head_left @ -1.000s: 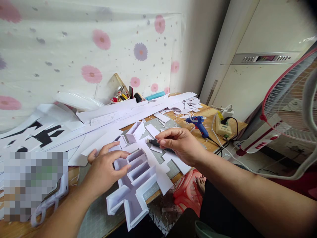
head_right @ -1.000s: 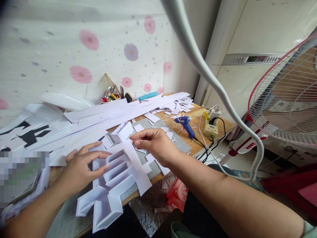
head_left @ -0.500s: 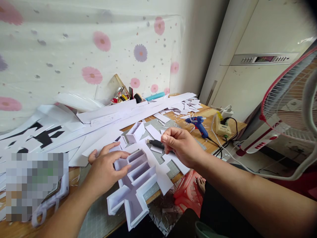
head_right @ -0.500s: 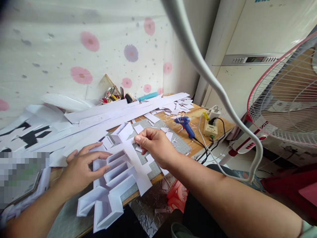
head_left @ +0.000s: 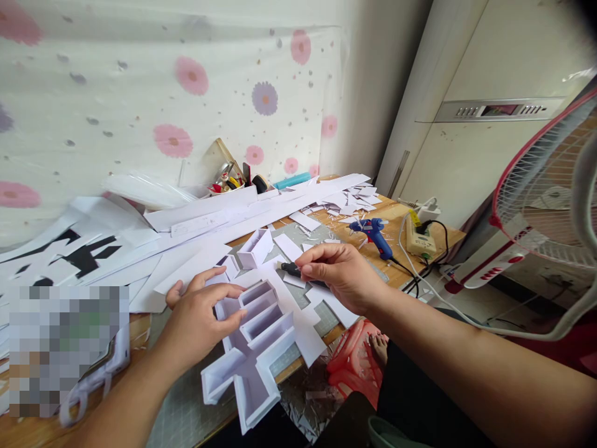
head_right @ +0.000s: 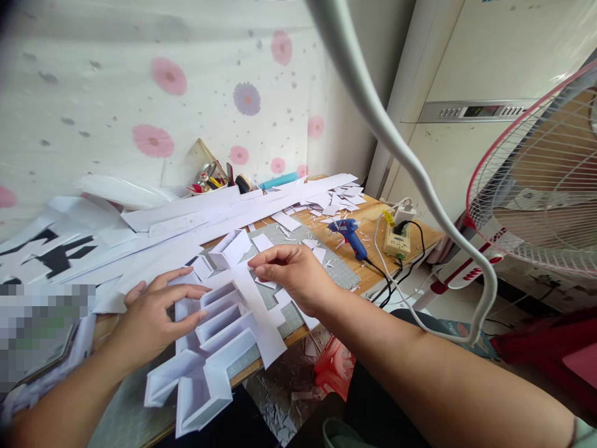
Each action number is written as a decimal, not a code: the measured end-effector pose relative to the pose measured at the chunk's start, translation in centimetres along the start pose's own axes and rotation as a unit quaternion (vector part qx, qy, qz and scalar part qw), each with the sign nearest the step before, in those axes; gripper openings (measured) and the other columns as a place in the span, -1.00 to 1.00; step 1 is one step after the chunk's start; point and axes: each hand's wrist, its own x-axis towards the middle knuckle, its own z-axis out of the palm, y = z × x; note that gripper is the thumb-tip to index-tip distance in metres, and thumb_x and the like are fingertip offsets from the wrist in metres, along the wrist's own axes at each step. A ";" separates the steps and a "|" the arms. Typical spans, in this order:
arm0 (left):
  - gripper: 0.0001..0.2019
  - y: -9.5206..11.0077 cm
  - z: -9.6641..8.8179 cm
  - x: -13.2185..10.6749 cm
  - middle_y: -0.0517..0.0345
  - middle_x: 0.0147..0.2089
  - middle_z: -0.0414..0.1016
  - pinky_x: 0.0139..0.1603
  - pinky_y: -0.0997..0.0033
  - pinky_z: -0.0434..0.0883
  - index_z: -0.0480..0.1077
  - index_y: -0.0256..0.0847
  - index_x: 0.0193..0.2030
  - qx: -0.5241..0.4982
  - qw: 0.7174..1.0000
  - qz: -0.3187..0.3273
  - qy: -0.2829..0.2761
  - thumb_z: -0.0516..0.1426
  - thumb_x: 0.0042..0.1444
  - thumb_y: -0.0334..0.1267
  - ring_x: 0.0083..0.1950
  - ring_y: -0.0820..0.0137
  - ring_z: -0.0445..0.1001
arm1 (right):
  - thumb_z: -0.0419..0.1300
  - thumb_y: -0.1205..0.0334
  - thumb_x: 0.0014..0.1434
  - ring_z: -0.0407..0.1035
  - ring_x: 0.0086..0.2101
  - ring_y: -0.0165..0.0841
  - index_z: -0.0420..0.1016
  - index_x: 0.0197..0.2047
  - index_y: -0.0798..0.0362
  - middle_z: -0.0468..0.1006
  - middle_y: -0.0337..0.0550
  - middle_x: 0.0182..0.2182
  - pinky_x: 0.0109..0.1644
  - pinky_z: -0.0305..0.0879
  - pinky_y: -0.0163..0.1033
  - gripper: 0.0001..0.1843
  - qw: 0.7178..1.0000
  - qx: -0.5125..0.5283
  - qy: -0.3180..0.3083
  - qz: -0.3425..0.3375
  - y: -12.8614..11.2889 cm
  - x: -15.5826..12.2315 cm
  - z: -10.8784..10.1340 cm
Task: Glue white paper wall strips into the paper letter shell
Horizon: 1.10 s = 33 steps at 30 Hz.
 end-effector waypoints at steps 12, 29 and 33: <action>-0.79 0.1 -0.1 0.0 0.07 0.13 0.56 0.36 -0.40 -0.06 0.59 0.07 -0.28 0.012 1.000 0.006 0.001 0.16 -0.03 -0.05 0.37 -0.08 0.28 | 0.51 -0.20 -0.12 0.24 -0.58 -0.50 0.41 -0.54 0.09 0.38 -0.29 -0.62 -0.46 0.14 -0.36 -0.44 0.997 -0.058 0.050 -0.022 -0.2 -0.3 0.2; -0.82 0.5 -0.1 -0.2 0.07 0.10 0.57 0.38 -0.44 -0.10 0.57 0.03 -0.32 -0.010 1.000 -0.005 -0.006 0.17 -0.05 -0.11 0.38 -0.11 0.28 | 0.43 -0.36 -0.26 0.18 -0.55 -0.50 0.25 -0.52 0.04 0.29 -0.33 -0.58 -0.40 0.20 -0.32 -0.32 0.980 -0.173 0.090 -0.045 -1.1 3.0 0.2; -0.85 0.7 -0.3 -0.2 0.04 0.07 0.59 0.37 -0.44 -0.09 0.56 0.00 -0.34 -0.019 1.000 -0.006 -0.002 0.19 -0.08 -0.17 0.37 -0.11 0.28 | 0.34 -0.33 -0.01 0.09 -0.55 -0.50 0.23 -0.51 0.05 0.19 -0.38 -0.59 -0.43 0.09 -0.34 -0.38 0.945 -0.309 0.093 -0.052 -0.4 8.0 0.8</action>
